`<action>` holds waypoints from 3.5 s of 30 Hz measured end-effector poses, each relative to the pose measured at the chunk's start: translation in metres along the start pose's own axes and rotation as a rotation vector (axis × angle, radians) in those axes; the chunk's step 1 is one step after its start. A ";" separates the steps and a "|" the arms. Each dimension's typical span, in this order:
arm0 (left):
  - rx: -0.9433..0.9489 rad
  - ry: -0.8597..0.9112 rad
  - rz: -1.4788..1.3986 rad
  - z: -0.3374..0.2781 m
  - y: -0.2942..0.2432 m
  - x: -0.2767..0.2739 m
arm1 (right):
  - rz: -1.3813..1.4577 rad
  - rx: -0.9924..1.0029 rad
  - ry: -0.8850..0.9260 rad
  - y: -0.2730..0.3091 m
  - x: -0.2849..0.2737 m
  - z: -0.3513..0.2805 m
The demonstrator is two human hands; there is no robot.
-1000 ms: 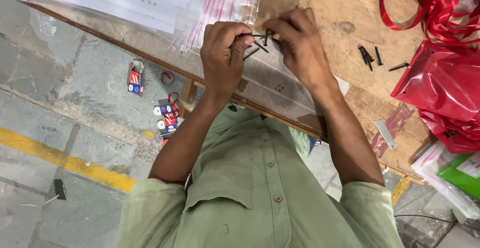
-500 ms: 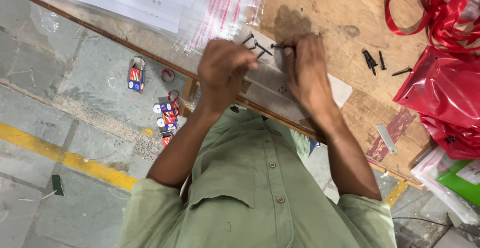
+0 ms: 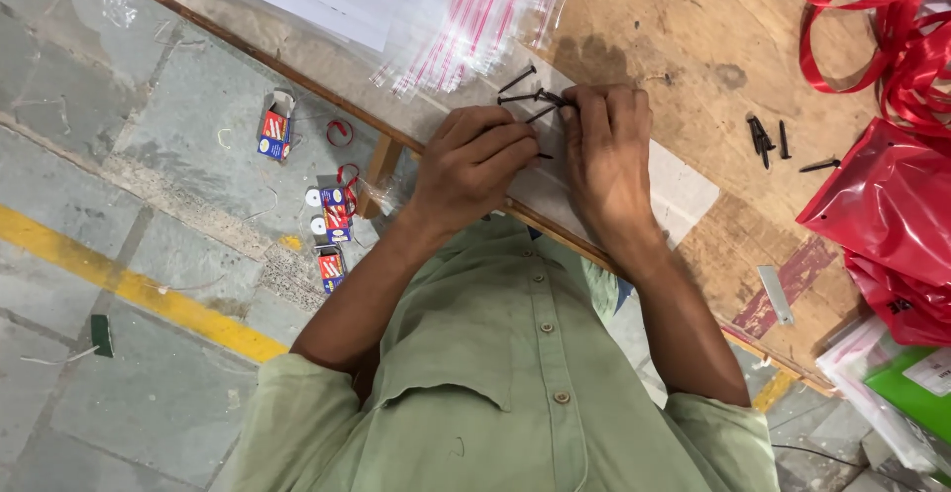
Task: The person folds and ties red printed ribbons at a workbench, pressing the folds flat and setting finished ribbons aside. They then gather black screws from the table, count them in their palm, and arrange the screws into a pile on the bench.
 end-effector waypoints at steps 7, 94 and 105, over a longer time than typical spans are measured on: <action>-0.012 -0.025 0.014 0.002 -0.001 0.000 | -0.012 -0.005 0.013 -0.003 -0.001 0.000; -0.047 0.033 0.112 0.007 -0.011 0.017 | -0.394 0.592 -0.434 -0.117 -0.090 -0.099; -0.079 -0.069 0.060 -0.001 -0.011 0.005 | -0.302 0.393 -0.523 -0.123 -0.081 -0.119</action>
Point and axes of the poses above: each hand's wrist, its own z-axis towards the middle knuckle, its own x-axis out of the palm, y = z × x, the point moved 1 cm from there along z, towards the middle knuckle, and after that the axes turned 4 degrees about -y, right-handed, at the moved point
